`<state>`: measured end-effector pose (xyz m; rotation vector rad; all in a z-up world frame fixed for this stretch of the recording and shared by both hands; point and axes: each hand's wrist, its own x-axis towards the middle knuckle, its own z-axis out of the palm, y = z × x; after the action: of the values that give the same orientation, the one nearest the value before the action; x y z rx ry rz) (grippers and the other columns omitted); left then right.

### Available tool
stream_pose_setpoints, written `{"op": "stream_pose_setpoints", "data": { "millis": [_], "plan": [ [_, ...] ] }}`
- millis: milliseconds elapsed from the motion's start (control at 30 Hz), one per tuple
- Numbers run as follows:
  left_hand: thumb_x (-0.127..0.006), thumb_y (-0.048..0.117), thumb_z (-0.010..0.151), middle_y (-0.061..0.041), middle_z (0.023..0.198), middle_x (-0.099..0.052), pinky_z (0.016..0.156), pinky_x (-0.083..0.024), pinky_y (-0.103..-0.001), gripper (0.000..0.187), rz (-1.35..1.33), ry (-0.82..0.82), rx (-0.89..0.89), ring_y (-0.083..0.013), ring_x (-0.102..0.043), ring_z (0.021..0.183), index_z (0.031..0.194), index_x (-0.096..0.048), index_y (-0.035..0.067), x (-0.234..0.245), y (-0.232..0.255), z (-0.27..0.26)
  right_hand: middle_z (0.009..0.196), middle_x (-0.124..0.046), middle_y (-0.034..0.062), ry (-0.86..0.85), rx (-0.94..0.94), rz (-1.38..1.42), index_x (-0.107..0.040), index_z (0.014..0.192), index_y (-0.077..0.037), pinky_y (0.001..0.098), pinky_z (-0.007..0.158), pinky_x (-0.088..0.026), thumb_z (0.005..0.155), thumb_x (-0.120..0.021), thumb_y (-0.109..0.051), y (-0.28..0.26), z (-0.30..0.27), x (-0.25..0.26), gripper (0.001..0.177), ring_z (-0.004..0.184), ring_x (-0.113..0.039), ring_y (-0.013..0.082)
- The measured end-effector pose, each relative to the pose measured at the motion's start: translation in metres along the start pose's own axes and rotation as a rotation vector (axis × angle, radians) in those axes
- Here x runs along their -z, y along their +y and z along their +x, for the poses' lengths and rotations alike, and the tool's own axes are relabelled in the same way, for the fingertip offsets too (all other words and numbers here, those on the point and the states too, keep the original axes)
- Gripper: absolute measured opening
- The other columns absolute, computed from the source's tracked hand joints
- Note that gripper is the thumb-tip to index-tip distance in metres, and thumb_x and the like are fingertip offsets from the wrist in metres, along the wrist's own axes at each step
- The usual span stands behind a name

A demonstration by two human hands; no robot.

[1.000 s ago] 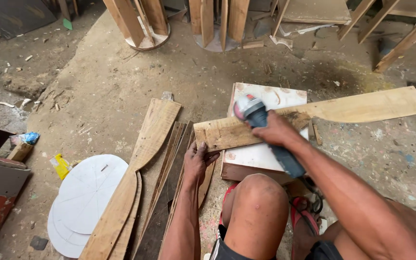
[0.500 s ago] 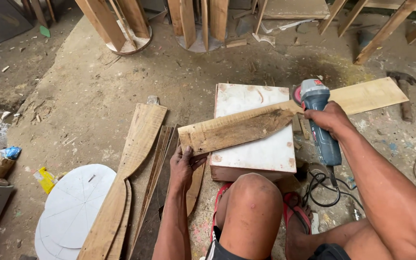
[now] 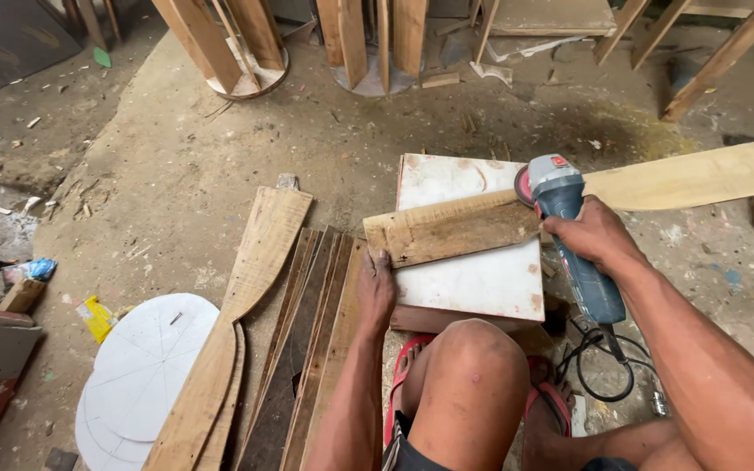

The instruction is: Sand and shape the edges of a curved wooden plank using an angle grinder

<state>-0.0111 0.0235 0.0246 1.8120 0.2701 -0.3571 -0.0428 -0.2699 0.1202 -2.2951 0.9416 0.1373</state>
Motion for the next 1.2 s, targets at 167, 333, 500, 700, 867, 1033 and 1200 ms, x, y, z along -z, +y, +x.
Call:
{"op": "stream_pose_setpoints", "data": {
  "millis": [167,333,500,700,867,1033,1200],
  "plan": [
    [-0.025,0.057,0.106,-0.029,0.155,-0.043,0.121,-0.029,-0.058,0.073,0.072,-0.013,0.031,-0.0432,-0.038,0.146,0.161,-0.028,0.008,0.003,0.003,-0.015,0.115,-0.063,0.0411,-0.085,0.051,0.030,-0.056,0.127,0.014,0.0623,0.085,-0.054,0.078,-0.076,-0.024,-0.018,-0.022,-0.015,0.065,0.110,-0.063,0.0560],
    [-0.025,0.056,0.107,-0.031,0.136,-0.056,0.112,-0.039,-0.062,0.063,0.043,0.128,-0.009,-0.0489,-0.051,0.132,0.158,-0.031,0.020,-0.022,-0.025,0.002,0.124,-0.063,0.0374,-0.234,0.094,-0.079,-0.053,0.129,0.008,0.0609,0.096,-0.051,0.079,-0.076,-0.032,-0.064,-0.063,-0.029,0.068,0.121,-0.061,0.0518],
    [-0.027,0.057,0.108,-0.030,0.115,-0.070,0.103,-0.049,-0.059,0.055,0.138,0.251,-0.008,-0.0484,-0.064,0.118,0.152,-0.039,0.027,-0.029,-0.040,0.014,0.129,-0.065,0.0321,-0.343,0.184,-0.212,-0.054,0.125,0.000,0.0561,0.106,-0.049,0.072,-0.078,-0.050,-0.075,-0.052,-0.076,0.077,0.128,-0.059,0.0455],
    [-0.031,0.061,0.105,-0.028,0.114,-0.072,0.101,-0.051,-0.057,0.056,0.104,0.254,0.028,-0.0453,-0.066,0.116,0.148,-0.047,0.029,-0.028,-0.044,0.022,0.129,-0.065,0.0293,-0.392,0.217,-0.279,-0.050,0.130,-0.008,0.0558,0.105,-0.050,0.072,-0.074,-0.053,-0.071,-0.048,-0.088,0.077,0.127,-0.060,0.0442],
    [-0.031,0.056,0.107,-0.027,0.117,-0.072,0.093,-0.054,-0.054,0.056,0.138,0.313,-0.041,-0.0457,-0.069,0.109,0.146,-0.051,0.021,-0.031,-0.041,0.018,0.126,-0.067,0.0302,-0.299,0.089,-0.207,-0.053,0.128,-0.003,0.0551,0.104,-0.051,0.075,-0.076,-0.041,-0.059,-0.054,-0.044,0.069,0.125,-0.062,0.0436],
    [-0.036,0.034,0.110,-0.024,0.124,-0.069,0.072,-0.060,-0.051,0.044,0.596,0.490,-0.378,-0.0424,-0.073,0.092,0.139,-0.055,0.007,-0.046,-0.091,0.041,0.118,-0.067,0.0327,-0.180,-0.019,-0.105,-0.054,0.129,0.001,0.0571,0.099,-0.052,0.079,-0.077,-0.031,-0.020,-0.032,-0.002,0.064,0.117,-0.064,0.0472],
    [-0.053,0.020,0.106,-0.012,0.128,-0.070,0.055,-0.060,-0.037,0.029,1.038,0.953,-0.769,-0.0276,-0.072,0.077,0.129,-0.068,0.010,-0.056,-0.131,0.071,0.108,-0.068,0.0365,-0.013,-0.041,-0.073,-0.058,0.124,0.009,0.0595,0.084,-0.054,0.073,-0.082,-0.031,0.052,0.025,0.024,0.070,0.106,-0.067,0.0520]
  ]
}}
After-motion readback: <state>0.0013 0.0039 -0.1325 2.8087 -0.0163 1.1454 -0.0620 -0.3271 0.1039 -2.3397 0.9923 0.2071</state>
